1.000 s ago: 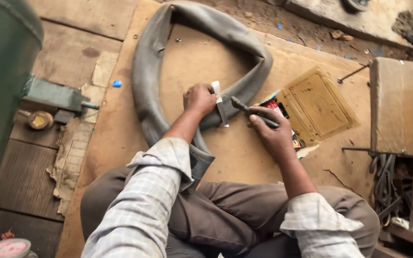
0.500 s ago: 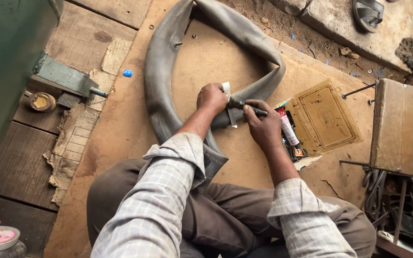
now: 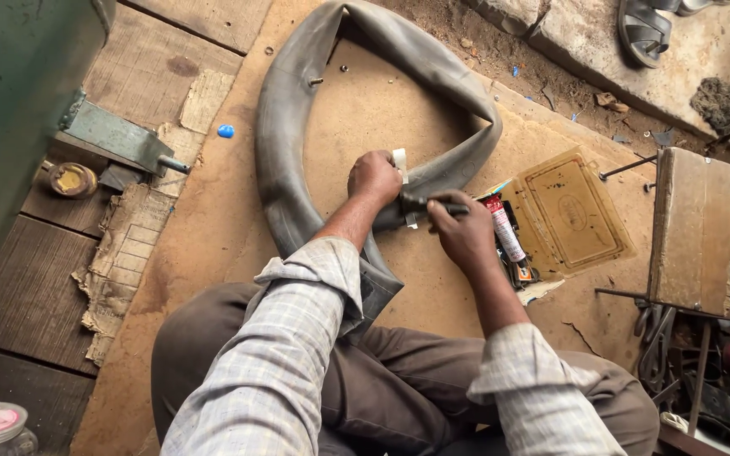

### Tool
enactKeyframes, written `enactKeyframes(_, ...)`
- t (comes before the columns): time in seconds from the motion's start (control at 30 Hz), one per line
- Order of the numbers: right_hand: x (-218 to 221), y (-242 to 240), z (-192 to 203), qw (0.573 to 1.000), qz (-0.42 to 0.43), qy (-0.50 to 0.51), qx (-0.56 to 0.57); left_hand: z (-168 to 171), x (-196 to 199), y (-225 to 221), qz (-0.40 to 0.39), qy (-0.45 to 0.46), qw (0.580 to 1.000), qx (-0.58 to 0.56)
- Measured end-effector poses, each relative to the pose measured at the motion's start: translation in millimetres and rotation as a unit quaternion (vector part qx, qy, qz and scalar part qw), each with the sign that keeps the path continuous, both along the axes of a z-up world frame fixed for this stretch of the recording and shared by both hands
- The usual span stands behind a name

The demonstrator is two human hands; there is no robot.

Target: Repairing a puncture in a rubber inner tube by applying adhesive and a patch.

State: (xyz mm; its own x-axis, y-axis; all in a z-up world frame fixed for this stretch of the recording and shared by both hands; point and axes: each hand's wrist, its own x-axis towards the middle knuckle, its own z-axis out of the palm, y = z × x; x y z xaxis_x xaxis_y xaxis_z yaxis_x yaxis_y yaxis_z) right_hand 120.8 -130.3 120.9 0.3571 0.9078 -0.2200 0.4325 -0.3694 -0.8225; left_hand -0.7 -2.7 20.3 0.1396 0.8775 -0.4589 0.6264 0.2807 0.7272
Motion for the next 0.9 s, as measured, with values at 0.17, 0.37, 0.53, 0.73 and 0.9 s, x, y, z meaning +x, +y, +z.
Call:
enactKeyframes(0.17,2.3,-11.2,11.4,1.000,0.008,-0.017,-0.018,-10.0,4.1,-3.5,0.005,-0.004,1.000,0.004)
enactKeyframes(0.37,3.3,-18.8,-1.1,0.985,0.111,-0.108,0.077,-10.0,-0.6,5.2,-0.010,0.003,1.000,-0.008)
enactKeyframes(0.53,44.9,-74.6,39.5,0.998,0.012,-0.047,0.028,-33.4,6.7,11.9,0.010,-0.027,0.999,0.043)
enactKeyframes(0.73,159.2,-152.1,97.9,0.941,-0.202,0.061,0.264,-20.9,14.0,26.8,0.013,-0.125,0.981,0.148)
enactKeyframes(0.9,260.7,-175.7,49.7,0.911,-0.325,0.114,0.226,74.4,0.0,2.8,-0.007,-0.167,0.958,0.235)
